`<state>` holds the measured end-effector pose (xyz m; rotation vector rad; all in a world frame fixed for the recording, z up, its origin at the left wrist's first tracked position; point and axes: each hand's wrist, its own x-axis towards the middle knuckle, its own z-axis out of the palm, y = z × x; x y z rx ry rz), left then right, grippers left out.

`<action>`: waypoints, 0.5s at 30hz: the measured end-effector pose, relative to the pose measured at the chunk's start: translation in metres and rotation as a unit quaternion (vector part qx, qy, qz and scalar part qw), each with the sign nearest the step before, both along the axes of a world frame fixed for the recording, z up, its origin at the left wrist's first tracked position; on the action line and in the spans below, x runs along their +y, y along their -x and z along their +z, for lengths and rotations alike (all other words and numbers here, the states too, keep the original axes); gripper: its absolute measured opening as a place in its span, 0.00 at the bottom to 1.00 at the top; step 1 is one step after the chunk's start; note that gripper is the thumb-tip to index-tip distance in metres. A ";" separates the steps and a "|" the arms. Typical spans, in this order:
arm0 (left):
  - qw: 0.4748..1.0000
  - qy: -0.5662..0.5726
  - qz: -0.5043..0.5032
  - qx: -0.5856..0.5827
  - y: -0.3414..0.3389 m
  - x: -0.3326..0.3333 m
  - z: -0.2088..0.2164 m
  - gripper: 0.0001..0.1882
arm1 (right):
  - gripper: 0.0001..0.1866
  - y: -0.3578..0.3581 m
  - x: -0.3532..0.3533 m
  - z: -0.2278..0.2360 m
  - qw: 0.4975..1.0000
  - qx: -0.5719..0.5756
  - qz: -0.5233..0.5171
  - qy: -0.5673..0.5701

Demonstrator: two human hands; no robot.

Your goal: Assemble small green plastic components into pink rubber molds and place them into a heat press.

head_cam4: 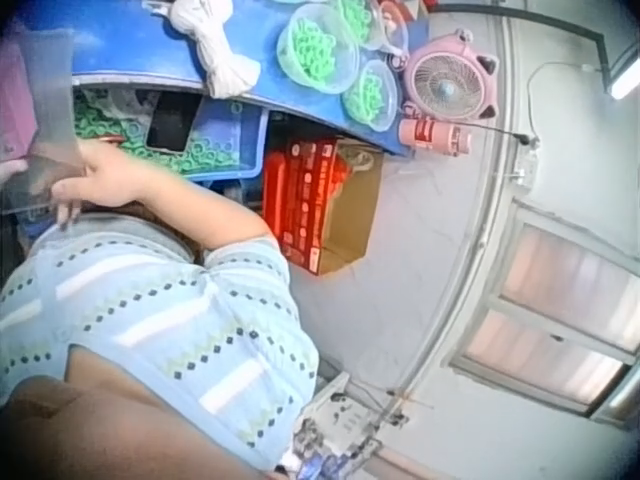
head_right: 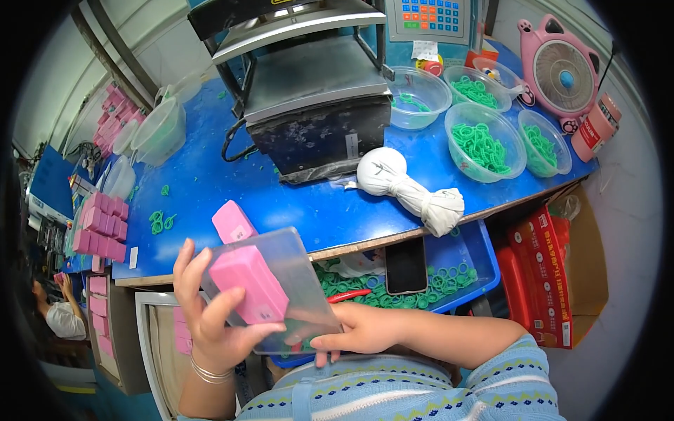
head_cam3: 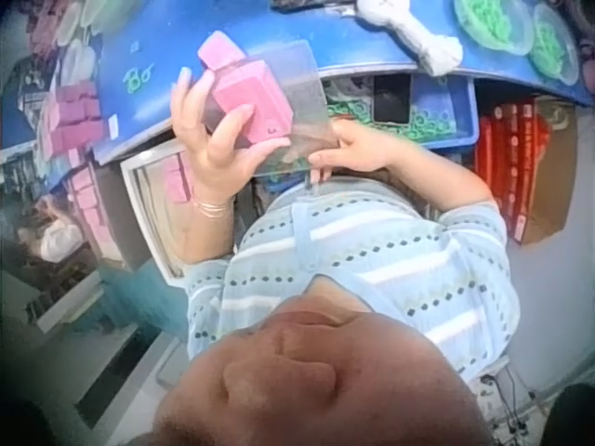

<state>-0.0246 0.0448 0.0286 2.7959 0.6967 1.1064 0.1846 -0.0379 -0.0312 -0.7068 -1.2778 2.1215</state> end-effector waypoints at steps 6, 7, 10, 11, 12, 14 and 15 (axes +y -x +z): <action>0.998 -0.048 -0.026 -0.024 0.007 -0.016 -0.003 0.35 | 0.14 0.002 -0.008 -0.018 0.992 -0.053 -0.056 -0.104; 0.998 -0.048 -0.024 -0.025 0.007 -0.016 -0.005 0.35 | 0.14 0.003 -0.008 -0.018 0.992 -0.053 -0.054 -0.105; 0.991 -0.095 -0.041 -0.087 0.007 -0.014 -0.011 0.25 | 0.13 0.003 -0.009 -0.018 0.988 -0.083 -0.051 -0.118; 0.993 -0.079 -0.038 -0.080 0.007 -0.014 -0.012 0.31 | 0.13 0.003 -0.009 -0.019 0.986 -0.076 -0.059 -0.135; 0.995 -0.064 -0.035 -0.073 0.006 -0.014 -0.012 0.37 | 0.13 0.002 -0.010 -0.019 0.984 -0.070 -0.068 -0.152; 0.999 -0.011 0.001 -0.038 0.000 -0.014 -0.009 0.37 | 0.15 0.001 -0.014 -0.008 0.995 -0.044 -0.066 -0.063; 0.998 0.044 0.037 0.000 -0.004 -0.013 -0.006 0.38 | 0.19 -0.001 -0.017 0.000 0.997 -0.014 -0.064 0.028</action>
